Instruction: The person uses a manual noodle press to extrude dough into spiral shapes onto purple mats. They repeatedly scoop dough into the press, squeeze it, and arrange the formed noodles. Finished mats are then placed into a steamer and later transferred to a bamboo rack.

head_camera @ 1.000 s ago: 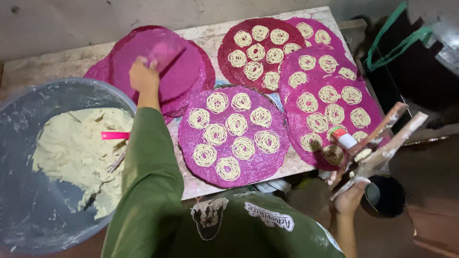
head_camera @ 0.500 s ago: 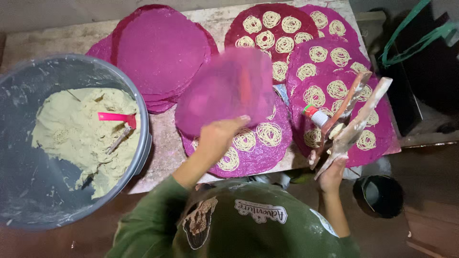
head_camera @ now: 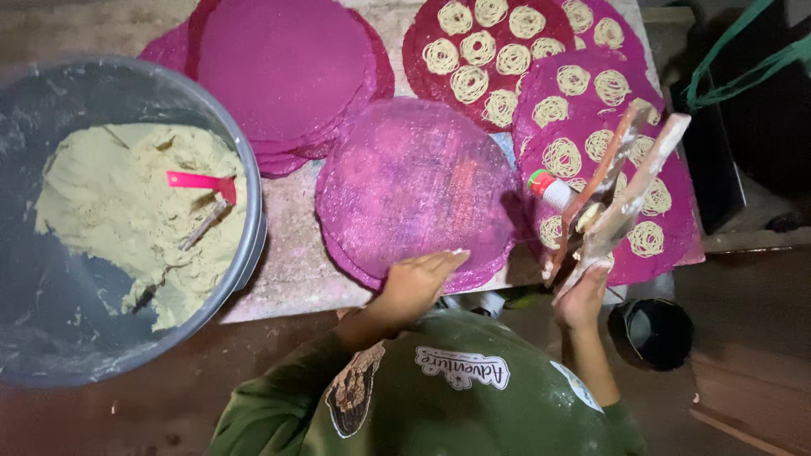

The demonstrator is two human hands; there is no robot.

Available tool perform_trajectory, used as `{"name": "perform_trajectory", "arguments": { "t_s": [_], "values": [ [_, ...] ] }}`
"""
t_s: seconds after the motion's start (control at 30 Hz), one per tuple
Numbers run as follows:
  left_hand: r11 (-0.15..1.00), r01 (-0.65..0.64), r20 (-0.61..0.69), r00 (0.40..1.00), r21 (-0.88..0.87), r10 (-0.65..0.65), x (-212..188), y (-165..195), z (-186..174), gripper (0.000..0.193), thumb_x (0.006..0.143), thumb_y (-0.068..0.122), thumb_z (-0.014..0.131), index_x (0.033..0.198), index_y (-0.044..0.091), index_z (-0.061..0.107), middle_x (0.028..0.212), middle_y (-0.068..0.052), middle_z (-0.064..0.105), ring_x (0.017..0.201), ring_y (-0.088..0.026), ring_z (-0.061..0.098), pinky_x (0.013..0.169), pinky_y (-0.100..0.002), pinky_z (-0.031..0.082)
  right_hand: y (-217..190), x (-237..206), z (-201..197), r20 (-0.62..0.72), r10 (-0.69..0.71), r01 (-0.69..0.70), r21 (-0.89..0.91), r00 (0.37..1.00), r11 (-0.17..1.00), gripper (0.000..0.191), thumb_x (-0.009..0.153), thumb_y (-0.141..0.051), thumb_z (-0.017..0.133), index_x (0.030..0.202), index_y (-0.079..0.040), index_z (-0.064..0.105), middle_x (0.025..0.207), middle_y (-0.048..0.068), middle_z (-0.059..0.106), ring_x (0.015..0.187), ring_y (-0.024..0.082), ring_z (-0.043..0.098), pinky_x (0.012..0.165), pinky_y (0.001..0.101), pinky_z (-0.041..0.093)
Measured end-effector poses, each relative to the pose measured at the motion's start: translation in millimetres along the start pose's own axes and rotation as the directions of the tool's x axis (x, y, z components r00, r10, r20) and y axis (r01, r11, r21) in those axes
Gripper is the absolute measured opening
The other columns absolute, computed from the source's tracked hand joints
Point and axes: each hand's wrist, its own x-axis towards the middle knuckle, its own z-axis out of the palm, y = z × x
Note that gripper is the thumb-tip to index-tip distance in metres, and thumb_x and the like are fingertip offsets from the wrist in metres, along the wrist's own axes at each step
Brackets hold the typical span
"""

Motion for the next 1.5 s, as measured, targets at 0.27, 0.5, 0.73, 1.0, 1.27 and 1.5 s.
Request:
{"name": "perform_trajectory", "arguments": {
  "t_s": [0.27,0.5,0.73,1.0,1.27,1.5],
  "values": [
    [0.04,-0.238,-0.237,0.913,-0.97,-0.333,10,-42,-92,0.083,0.097,0.064,0.055,0.156,0.007,0.042,0.158,-0.014,0.048,0.147,-0.028,0.047,0.126,-0.046,0.034,-43,46,77,0.498,0.486,-0.119,-0.599,0.718,0.792,0.067,0.105,-0.06,0.033,0.102,-0.001,0.064,0.078,0.007,0.067,0.066,0.016,0.062,0.059,0.0309,0.053],
    [-0.514,-0.579,-0.354,0.807,-0.633,-0.472,8,-78,-100,0.054,0.106,0.064,0.044,0.089,0.014,0.053,0.078,0.0,0.048,0.078,-0.017,0.049,0.089,-0.04,0.046,-91,72,192,0.461,0.816,0.128,-0.886,0.35,0.446,0.073,0.104,-0.058,0.021,0.09,-0.003,0.067,0.067,0.004,0.063,0.057,0.016,0.062,0.053,0.0324,0.059],
    [-0.442,-0.669,-0.45,0.736,-0.597,-0.506,-10,-114,-90,0.049,0.103,0.062,0.045,0.082,0.017,0.047,0.071,0.002,0.043,0.069,-0.015,0.043,0.08,-0.037,0.042,-100,49,250,0.496,0.666,0.348,-0.868,0.558,0.354,0.065,0.101,-0.057,0.034,0.117,-0.001,0.065,0.066,0.008,0.063,0.063,0.023,0.065,0.064,0.0426,0.053],
    [-0.419,-0.711,-0.457,0.692,-0.564,-0.559,12,-119,-77,0.044,0.101,0.058,0.041,0.08,0.019,0.045,0.071,0.003,0.041,0.068,-0.016,0.042,0.078,-0.038,0.042,-119,60,252,0.405,0.675,0.348,-0.91,0.617,0.227,0.064,0.099,-0.055,0.039,0.123,-0.002,0.065,0.062,0.021,0.065,0.064,0.03,0.07,0.071,0.0478,0.053],
    [-0.365,-0.708,-0.427,0.675,-0.605,-0.601,1,-121,-90,0.049,0.099,0.061,0.042,0.076,0.018,0.045,0.063,0.003,0.04,0.06,-0.015,0.04,0.071,-0.038,0.042,-104,48,257,0.501,0.653,0.353,-0.865,0.567,0.357,0.062,0.104,-0.051,0.038,0.113,0.004,0.068,0.066,0.02,0.063,0.063,0.033,0.066,0.067,0.0492,0.054],
    [-0.319,-0.771,-0.493,0.61,-0.552,-0.621,28,-108,-89,0.042,0.1,0.051,0.038,0.073,0.019,0.043,0.062,0.002,0.041,0.058,-0.016,0.042,0.066,-0.038,0.041,-121,70,254,0.498,0.574,0.45,-0.861,0.65,0.237,0.06,0.102,-0.053,0.042,0.12,-0.001,0.066,0.06,0.016,0.062,0.06,0.026,0.065,0.064,0.0472,0.05]
  ]
}}
